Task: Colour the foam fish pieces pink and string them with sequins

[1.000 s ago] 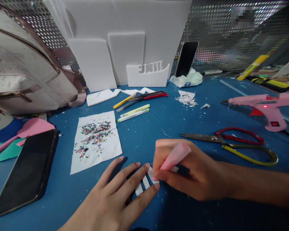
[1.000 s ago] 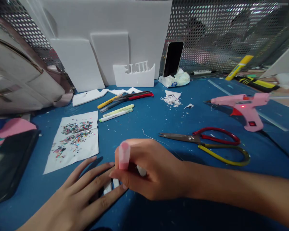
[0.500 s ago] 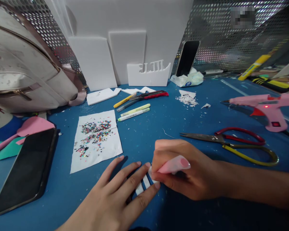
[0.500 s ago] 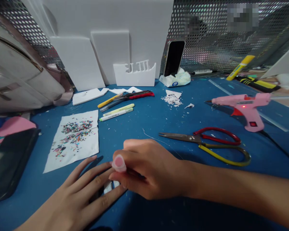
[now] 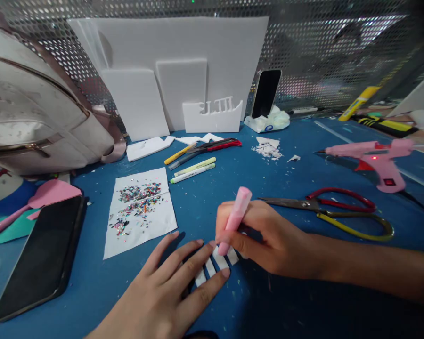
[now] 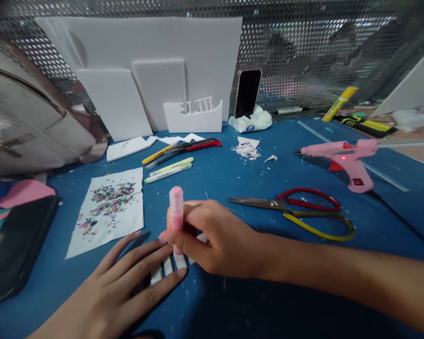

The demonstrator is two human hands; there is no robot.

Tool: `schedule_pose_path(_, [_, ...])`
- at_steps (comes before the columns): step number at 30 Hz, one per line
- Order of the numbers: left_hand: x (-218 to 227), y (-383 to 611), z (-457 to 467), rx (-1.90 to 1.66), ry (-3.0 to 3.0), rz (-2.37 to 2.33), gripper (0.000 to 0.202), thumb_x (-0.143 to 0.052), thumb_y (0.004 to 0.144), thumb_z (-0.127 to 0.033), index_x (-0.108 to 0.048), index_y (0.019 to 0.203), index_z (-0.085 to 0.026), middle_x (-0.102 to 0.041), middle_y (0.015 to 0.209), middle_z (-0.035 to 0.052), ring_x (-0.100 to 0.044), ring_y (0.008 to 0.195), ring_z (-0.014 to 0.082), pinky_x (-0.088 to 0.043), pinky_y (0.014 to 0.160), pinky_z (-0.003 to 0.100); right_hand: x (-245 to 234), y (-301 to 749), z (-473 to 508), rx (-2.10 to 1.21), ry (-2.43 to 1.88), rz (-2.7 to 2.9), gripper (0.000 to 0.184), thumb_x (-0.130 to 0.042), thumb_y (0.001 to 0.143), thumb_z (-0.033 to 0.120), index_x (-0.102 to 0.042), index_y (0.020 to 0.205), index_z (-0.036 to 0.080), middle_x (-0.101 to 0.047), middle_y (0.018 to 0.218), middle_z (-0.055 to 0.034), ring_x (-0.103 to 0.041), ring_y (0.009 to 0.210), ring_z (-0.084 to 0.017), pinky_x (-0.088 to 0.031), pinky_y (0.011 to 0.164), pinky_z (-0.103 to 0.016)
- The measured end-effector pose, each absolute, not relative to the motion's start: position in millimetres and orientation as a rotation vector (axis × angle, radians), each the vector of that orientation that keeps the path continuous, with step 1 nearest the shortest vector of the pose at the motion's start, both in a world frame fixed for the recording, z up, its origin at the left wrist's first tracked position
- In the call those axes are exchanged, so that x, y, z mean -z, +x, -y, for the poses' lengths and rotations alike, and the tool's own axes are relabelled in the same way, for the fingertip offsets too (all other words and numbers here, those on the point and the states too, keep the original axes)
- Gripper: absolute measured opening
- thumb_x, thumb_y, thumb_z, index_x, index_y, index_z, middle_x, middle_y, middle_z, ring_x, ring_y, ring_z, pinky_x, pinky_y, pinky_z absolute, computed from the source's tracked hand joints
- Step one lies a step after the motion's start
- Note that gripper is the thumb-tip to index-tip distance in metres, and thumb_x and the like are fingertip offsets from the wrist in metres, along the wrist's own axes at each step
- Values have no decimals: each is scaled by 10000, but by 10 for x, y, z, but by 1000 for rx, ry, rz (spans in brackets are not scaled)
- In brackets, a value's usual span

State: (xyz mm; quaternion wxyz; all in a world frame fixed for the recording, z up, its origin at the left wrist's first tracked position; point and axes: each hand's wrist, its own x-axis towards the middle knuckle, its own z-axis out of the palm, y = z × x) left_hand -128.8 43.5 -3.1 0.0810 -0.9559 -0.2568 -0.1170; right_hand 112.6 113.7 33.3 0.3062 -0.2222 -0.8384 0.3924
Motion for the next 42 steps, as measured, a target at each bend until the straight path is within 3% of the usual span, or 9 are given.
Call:
schedule_pose_path(11, [62, -1296, -434, 380, -2837, 767, 598, -353, 1024, -573, -402, 1521, -242, -570, 1444, 99, -487, 1324, 297, -143, 1208, 566, -234, 1095, -1102, -955, -492, 2289, 243, -505, 993, 214, -524, 756, 164, -645, 731, -48, -504, 649, -133, -402, 638, -278])
schedule_pose_path(16, [65, -1292, -423, 359, -2885, 782, 617, -400, 1013, -570, -395, 1523, -223, -565, 1438, 118, -500, 1297, 328, -246, 1160, 579, -252, 1070, -1066, -860, -454, 2336, 207, -504, 1002, 199, -490, 797, 180, -624, 707, -20, -443, 620, -129, -372, 641, -283])
schedule_pose_path(23, [66, -1284, -427, 390, -2884, 800, 610, -350, 1024, -579, -403, 1520, -227, -550, 1459, 98, -448, 1350, 306, -101, 1205, 544, -269, 1042, -1032, -849, -488, 2411, 221, -505, 1002, 194, -456, 787, 185, -532, 687, 17, -377, 627, -125, -326, 631, -280])
schedule_pose_path(28, [30, -1292, -437, 384, -2853, 743, 625, -346, 1016, -602, -411, 1517, -233, -576, 1434, 91, -467, 1332, 289, -39, 1216, 519, -275, 1070, -1050, -927, -570, 2347, 274, -480, 1015, 216, -462, 744, 180, -585, 698, -6, -441, 640, -125, -363, 666, -291])
schedule_pose_path(33, [31, -1293, -453, 379, -2826, 736, 628, -354, 1011, -611, -411, 1516, -242, -572, 1444, 92, -483, 1321, 288, -92, 1211, 533, -279, 1084, -1065, -989, -499, 2229, 247, -482, 990, 172, -489, 743, 174, -620, 712, -35, -505, 649, -138, -400, 662, -301])
schedule_pose_path(42, [46, -1291, -446, 341, -2863, 745, 650, -356, 1008, -619, -389, 1529, -232, -570, 1444, 115, -489, 1315, 302, -14, 1203, 539, -279, 1104, -1076, -997, -470, 2220, 226, -516, 996, 192, -501, 772, 167, -611, 737, -37, -495, 659, -138, -366, 617, -281])
